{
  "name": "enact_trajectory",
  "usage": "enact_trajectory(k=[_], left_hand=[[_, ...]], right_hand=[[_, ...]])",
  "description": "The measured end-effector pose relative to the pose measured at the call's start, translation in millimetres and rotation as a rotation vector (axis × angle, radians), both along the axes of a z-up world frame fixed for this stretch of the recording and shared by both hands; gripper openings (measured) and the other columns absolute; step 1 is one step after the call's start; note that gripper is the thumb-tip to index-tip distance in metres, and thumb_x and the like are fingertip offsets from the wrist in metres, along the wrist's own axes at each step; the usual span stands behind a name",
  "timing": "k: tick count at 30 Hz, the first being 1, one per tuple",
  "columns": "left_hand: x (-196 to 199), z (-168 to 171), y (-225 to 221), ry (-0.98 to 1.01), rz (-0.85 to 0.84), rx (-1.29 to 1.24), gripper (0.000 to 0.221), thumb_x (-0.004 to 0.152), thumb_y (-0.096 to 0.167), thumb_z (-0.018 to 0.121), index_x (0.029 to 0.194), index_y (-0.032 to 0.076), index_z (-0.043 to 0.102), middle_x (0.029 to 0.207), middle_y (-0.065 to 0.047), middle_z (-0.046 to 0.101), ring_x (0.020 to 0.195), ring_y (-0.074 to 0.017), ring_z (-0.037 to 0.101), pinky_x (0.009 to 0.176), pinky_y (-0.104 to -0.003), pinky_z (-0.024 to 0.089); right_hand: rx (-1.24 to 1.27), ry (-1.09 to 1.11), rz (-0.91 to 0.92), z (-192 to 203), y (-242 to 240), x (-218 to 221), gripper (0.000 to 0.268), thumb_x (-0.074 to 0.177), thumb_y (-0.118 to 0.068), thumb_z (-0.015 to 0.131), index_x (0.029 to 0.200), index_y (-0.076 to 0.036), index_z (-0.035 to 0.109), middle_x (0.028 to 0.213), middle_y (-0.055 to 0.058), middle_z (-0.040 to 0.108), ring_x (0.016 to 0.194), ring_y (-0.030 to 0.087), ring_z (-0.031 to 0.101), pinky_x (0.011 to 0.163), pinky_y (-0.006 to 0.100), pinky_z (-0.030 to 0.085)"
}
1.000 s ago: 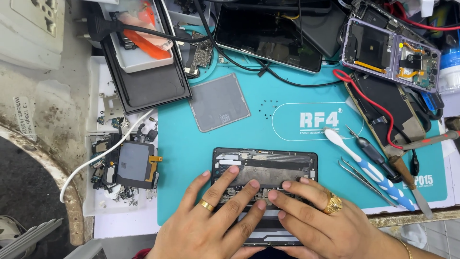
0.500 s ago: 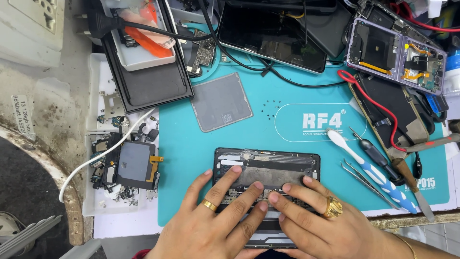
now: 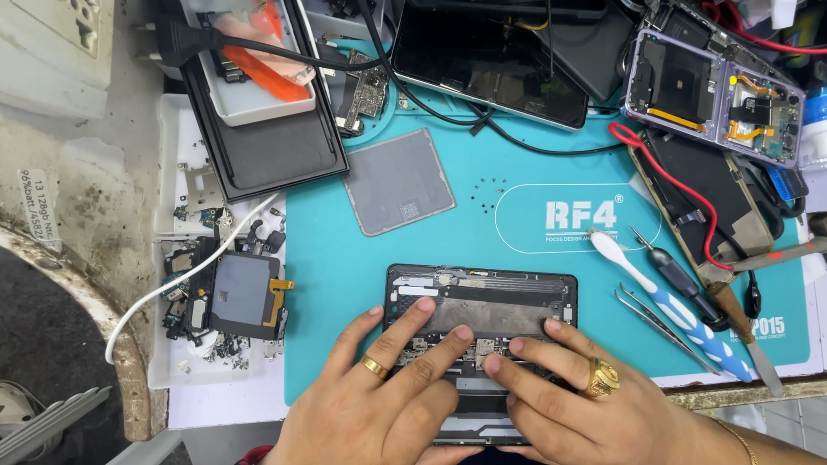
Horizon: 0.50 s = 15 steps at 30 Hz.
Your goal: Cleaning a small electronic component with a toothbrush and cleaning fluid, then inspecting the internal chassis of a disassembled smartphone.
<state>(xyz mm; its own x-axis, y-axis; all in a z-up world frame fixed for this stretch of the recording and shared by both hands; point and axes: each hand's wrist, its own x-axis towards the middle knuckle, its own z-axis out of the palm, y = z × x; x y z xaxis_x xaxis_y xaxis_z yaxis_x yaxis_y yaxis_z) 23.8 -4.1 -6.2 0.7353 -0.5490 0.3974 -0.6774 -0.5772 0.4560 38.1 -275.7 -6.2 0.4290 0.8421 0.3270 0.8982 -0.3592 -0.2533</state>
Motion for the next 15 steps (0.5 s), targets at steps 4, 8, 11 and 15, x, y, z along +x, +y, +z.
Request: enact_trajectory(k=[4,8,11,15], left_hand=[[0.0,-2.0,0.8,0.015,-0.011,-0.03,0.046,0.108,0.05,0.044,0.088,0.011,0.06,0.139,-0.009,0.067,0.135,-0.0404,0.057,0.104,-0.06,0.044],[0.1,-2.3,0.9,0.016,-0.01,-0.019,0.046,0.108,0.051,0.044,0.087,0.012,0.058,0.139,-0.009,0.066,0.135,-0.0401,0.057,0.103,-0.06,0.044],[1.9,-1.5,0.6,0.029,-0.034,-0.031,0.046,0.109,0.049,0.045,0.088,0.011,0.06,0.139,-0.011,0.067,0.135,-0.0429,0.056,0.102,-0.063,0.044],[-2.0,6.2,0.4,0.049,-0.012,-0.001,0.038,0.107,0.048,0.048,0.097,0.013,0.06,0.136,-0.011,0.067,0.134,-0.0421,0.057,0.101,-0.062,0.045]], right_hand=[[-0.032,-0.039,0.009,-0.8,0.4,-2.9,0.025,0.105,-0.035,0.054,0.095,-0.015,0.064,0.126,0.013,0.07,0.115,0.036,0.068,0.103,0.06,0.05],[-0.092,-0.075,-0.007,7.3,7.5,-0.8,0.027,0.104,-0.029,0.052,0.084,-0.018,0.066,0.125,0.01,0.069,0.113,0.034,0.068,0.098,0.06,0.053],[-0.181,-0.145,0.051,12.2,8.9,3.9,0.023,0.107,-0.028,0.05,0.095,-0.02,0.068,0.124,0.01,0.068,0.114,0.033,0.066,0.098,0.058,0.052],[-0.156,-0.123,0.061,15.7,11.7,5.8,0.024,0.108,-0.029,0.048,0.096,-0.018,0.067,0.118,0.011,0.07,0.108,0.034,0.068,0.096,0.058,0.054]])
